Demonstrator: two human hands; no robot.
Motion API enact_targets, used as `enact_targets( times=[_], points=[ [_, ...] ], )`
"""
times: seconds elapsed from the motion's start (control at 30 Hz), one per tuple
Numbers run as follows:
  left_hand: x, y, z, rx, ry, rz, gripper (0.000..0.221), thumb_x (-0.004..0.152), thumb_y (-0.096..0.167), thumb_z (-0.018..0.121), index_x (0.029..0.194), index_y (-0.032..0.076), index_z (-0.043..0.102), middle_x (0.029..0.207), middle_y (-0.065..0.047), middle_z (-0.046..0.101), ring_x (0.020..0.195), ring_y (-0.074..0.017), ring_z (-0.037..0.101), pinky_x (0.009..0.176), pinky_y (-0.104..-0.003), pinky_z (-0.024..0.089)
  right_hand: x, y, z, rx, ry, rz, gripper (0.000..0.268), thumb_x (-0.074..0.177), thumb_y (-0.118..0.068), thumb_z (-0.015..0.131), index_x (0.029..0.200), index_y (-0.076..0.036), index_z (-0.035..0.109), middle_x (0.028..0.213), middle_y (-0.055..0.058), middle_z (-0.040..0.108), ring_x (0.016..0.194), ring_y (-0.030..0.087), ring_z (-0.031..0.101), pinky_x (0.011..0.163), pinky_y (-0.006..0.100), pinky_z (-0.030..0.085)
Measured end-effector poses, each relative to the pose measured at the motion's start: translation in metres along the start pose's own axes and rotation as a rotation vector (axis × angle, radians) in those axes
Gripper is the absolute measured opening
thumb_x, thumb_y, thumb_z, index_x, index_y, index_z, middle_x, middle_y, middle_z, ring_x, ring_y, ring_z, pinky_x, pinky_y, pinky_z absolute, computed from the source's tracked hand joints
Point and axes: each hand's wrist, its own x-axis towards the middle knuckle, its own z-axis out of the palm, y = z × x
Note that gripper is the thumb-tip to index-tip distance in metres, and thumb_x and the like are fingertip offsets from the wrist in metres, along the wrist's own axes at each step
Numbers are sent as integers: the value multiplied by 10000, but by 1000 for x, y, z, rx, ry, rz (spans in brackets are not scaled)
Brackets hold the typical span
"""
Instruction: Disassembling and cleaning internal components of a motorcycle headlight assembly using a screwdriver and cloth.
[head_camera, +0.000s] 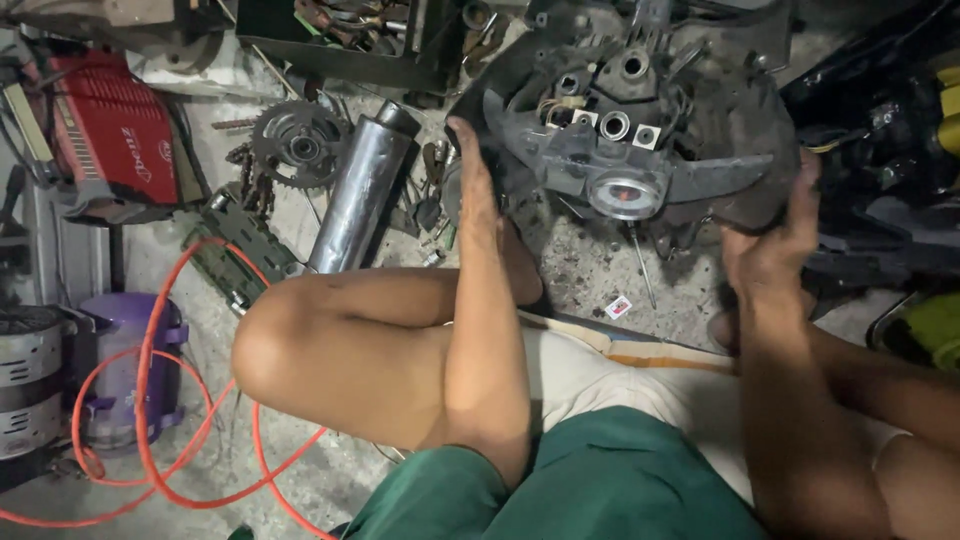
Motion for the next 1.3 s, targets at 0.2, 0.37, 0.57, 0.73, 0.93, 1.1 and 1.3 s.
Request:
enact_targets(
  times=[0.2, 0.37, 0.57, 0.73, 0.93, 1.1, 1.3],
  points=[
    [3, -12, -4, -20, 106, -182, 1331, 521, 911, 253, 1625, 167, 241, 1695, -150, 252, 1536, -395, 260, 1112, -745, 221, 2, 6, -4, -83, -43, -87, 510, 867, -223, 424, 1365, -129, 365, 1424, 64, 424, 1335, 192, 401, 1226, 378, 293],
    [27, -45, -15, -30, 230, -204, 1344, 511, 932, 272, 1579, 126, 393, 1638, -160, 384, 1482, -360, 375, 1153, -573, 309, 4, 6, -3, -146, -102, -136, 624, 795, -195, 372, 1418, -167, 333, 1457, 67, 388, 1354, 227, 358, 1215, 405, 261],
    [-7, -14, 9, 84, 494, -246, 1298, 486, 946, 194, 1189, -20, 703, 1123, -156, 694, 719, -214, 586, 406, -266, 341, 7, 6, 1, -245, -110, -231, 666, 771, -214, 337, 1428, -107, 310, 1521, 123, 356, 1398, 283, 332, 1231, 427, 232],
    [4, -34, 8, 59, 530, -213, 1016, 609, 952, 150, 668, 62, 636, 676, -17, 594, 495, -169, 431, 374, -301, 309, 12, 15, -12, -271, 15, -314, 518, 756, -261, 394, 1244, -86, 388, 1217, 67, 437, 1143, 202, 373, 1108, 387, 292],
    [19, -60, 5, 195, 582, -50, 944, 813, 842, 117, 483, 66, 541, 561, -13, 585, 631, -165, 562, 798, -209, 426, 11, 16, -15, -312, 44, -342, 543, 719, -260, 426, 1245, -125, 414, 1205, 58, 448, 1120, 196, 404, 1059, 371, 320],
    [8, -57, 11, 225, 626, -34, 962, 792, 839, 101, 581, 48, 607, 716, -44, 706, 705, -192, 652, 822, -259, 461, 10, 20, -12, -289, 58, -332, 567, 700, -233, 421, 1250, -97, 426, 1221, 81, 484, 1126, 207, 433, 1076, 358, 326],
    [64, -134, -17, -92, 582, 135, 934, 853, 783, 256, 1013, -68, 606, 889, -142, 624, 784, -234, 620, 797, -315, 497, 13, 22, -14, -426, -55, -372, 613, 736, -165, 367, 1335, -33, 376, 1348, 155, 429, 1213, 253, 399, 1100, 395, 304]
  ],
)
